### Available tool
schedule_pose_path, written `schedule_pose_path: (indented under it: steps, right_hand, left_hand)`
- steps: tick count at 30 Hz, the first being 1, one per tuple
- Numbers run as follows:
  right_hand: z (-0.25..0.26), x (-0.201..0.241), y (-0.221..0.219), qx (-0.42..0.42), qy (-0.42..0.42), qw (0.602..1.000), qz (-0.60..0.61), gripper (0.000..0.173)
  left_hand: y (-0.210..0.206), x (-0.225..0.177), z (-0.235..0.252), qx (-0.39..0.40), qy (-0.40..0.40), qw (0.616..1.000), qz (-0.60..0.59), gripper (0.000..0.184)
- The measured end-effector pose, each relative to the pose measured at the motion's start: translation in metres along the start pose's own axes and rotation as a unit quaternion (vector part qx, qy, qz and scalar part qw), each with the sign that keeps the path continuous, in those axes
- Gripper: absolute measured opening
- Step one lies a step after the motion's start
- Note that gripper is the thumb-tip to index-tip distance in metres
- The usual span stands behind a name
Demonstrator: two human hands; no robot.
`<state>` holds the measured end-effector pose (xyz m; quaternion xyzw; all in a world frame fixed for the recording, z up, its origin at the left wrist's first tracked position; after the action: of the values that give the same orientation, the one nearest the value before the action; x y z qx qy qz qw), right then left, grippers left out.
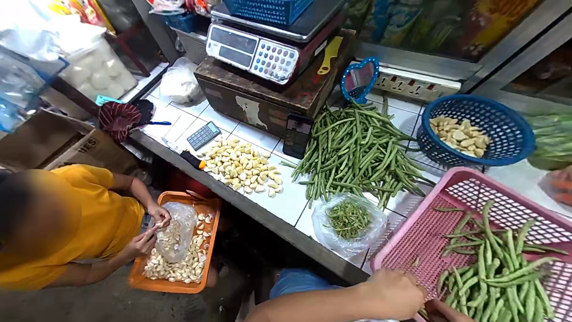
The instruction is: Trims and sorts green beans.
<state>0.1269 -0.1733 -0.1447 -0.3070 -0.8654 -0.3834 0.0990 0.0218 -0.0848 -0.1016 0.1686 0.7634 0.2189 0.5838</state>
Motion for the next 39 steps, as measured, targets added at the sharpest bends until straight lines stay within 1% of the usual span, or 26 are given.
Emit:
schedule_pose_path:
  steps: [3, 6, 10, 11, 12, 15, 16, 19, 20, 21, 22, 23, 24, 25, 27, 28, 29, 31, 32, 33, 34, 35, 36, 37, 38, 39]
  right_hand:
    - [-0.029, 0.014, 0.018, -0.089, 0.091, 0.991, 0.049, 0.033]
    - [-0.044, 0.021, 0.031, -0.2, 0.126, 0.971, 0.029, 0.031]
    - [-0.051, 0.028, 0.029, -0.278, 0.16, 0.947, -0.001, 0.025]
    - [-0.053, 0.028, 0.027, -0.292, 0.171, 0.941, -0.002, 0.022]
    - [-0.054, 0.029, 0.026, -0.304, 0.179, 0.936, -0.009, 0.019]
    - [-0.061, 0.027, 0.024, -0.343, 0.197, 0.915, -0.077, 0.013]
    - [-0.062, 0.027, 0.024, -0.351, 0.2, 0.909, -0.104, 0.012]
    - [-0.068, 0.029, 0.03, -0.37, 0.206, 0.893, -0.156, 0.011]
    - [-0.071, 0.03, 0.033, -0.384, 0.218, 0.884, -0.152, 0.012]
    - [-0.075, 0.03, 0.038, -0.407, 0.24, 0.871, -0.136, 0.013]
    - [-0.081, 0.028, 0.042, -0.436, 0.268, 0.853, -0.104, 0.014]
    - [-0.085, 0.026, 0.047, -0.456, 0.3, 0.836, -0.052, 0.014]
    - [-0.088, 0.025, 0.05, -0.462, 0.333, 0.822, 0.015, 0.013]
    - [-0.088, 0.025, 0.052, -0.457, 0.362, 0.808, 0.081, 0.011]
    - [-0.088, 0.033, 0.058, -0.438, 0.409, 0.779, 0.185, 0.008]
    - [-0.086, 0.039, 0.062, -0.43, 0.43, 0.759, 0.234, 0.012]
    - [-0.084, 0.045, 0.066, -0.426, 0.448, 0.733, 0.284, 0.015]
    - [-0.083, 0.049, 0.083, -0.432, 0.462, 0.681, 0.369, 0.017]
    - [-0.083, 0.047, 0.095, -0.434, 0.46, 0.657, 0.411, 0.017]
    - [-0.083, 0.043, 0.107, -0.431, 0.456, 0.632, 0.455, 0.018]
    - [-0.081, 0.039, 0.118, -0.424, 0.451, 0.606, 0.5, 0.018]
    - [-0.077, 0.037, 0.124, -0.416, 0.44, 0.583, 0.543, 0.018]
    - [-0.071, 0.036, 0.128, -0.407, 0.423, 0.564, 0.581, 0.018]
    - [-0.063, 0.035, 0.128, -0.397, 0.402, 0.553, 0.612, 0.017]
    - [-0.055, 0.036, 0.127, -0.39, 0.38, 0.543, 0.639, 0.016]
    - [-0.046, 0.037, 0.124, -0.38, 0.361, 0.532, 0.665, 0.016]
  left_hand:
    - [-0.011, -0.004, 0.0, -0.008, -0.057, 0.998, -0.006, 0.026]
    - [-0.008, -0.018, -0.003, -0.032, -0.08, 0.996, -0.032, 0.025]
    - [-0.007, -0.032, -0.008, -0.139, -0.096, 0.986, -0.003, 0.019]
    - [-0.008, -0.035, -0.008, -0.147, -0.092, 0.985, 0.018, 0.019]
    - [-0.011, -0.038, -0.007, -0.132, -0.075, 0.988, 0.037, 0.02]
    - [-0.025, -0.041, 0.004, 0.007, 0.025, 0.999, 0.038, 0.028]
    - [-0.029, -0.042, 0.007, 0.029, 0.039, 0.998, 0.033, 0.03]
    - [-0.032, -0.051, 0.013, 0.024, 0.02, 0.998, 0.048, 0.028]
    - [-0.029, -0.054, 0.012, 0.0, -0.007, 0.999, 0.048, 0.027]
    - [-0.025, -0.057, 0.008, -0.05, -0.053, 0.997, 0.039, 0.023]
    - [-0.019, -0.061, 0.002, -0.127, -0.114, 0.985, 0.023, 0.018]
    - [-0.012, -0.065, -0.007, -0.214, -0.182, 0.96, 0.0, 0.013]
    - [-0.006, -0.069, -0.015, -0.276, -0.238, 0.93, -0.039, 0.011]
    - [0.0, -0.071, -0.022, -0.312, -0.278, 0.904, -0.088, 0.011]
    - [0.011, -0.073, -0.032, -0.326, -0.326, 0.873, -0.163, 0.014]
    - [0.016, -0.073, -0.036, -0.329, -0.337, 0.866, -0.168, 0.016]
    - [0.021, -0.07, -0.04, -0.346, -0.338, 0.864, -0.143, 0.018]
    - [0.031, -0.052, -0.049, -0.428, -0.295, 0.853, -0.045, 0.02]
    - [0.038, -0.036, -0.053, -0.479, -0.241, 0.844, 0.008, 0.02]
    - [0.045, -0.015, -0.056, -0.514, -0.155, 0.842, 0.045, 0.019]
    - [0.053, 0.009, -0.057, -0.514, -0.035, 0.855, 0.064, 0.019]
    - [0.061, 0.032, -0.054, -0.448, 0.11, 0.885, 0.054, 0.025]
    - [0.066, 0.052, -0.048, -0.339, 0.235, 0.911, 0.006, 0.036]
    - [0.068, 0.062, -0.044, -0.282, 0.28, 0.917, -0.033, 0.041]
    - [0.069, 0.059, -0.04, -0.278, 0.263, 0.922, -0.057, 0.042]
    - [0.07, 0.047, -0.038, -0.297, 0.206, 0.929, -0.083, 0.042]
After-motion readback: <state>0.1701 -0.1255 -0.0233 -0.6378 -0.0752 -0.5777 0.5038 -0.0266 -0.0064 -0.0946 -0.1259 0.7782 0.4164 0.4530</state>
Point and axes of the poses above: each hand's wrist, its own z-axis towards the middle knuckle, its own y-axis out of the back of the hand, x = y × z, the point moved 7 cm from there along z, towards the middle knuckle, and after that the axes turned 6 degrees about -z, right-handed, at the moved point
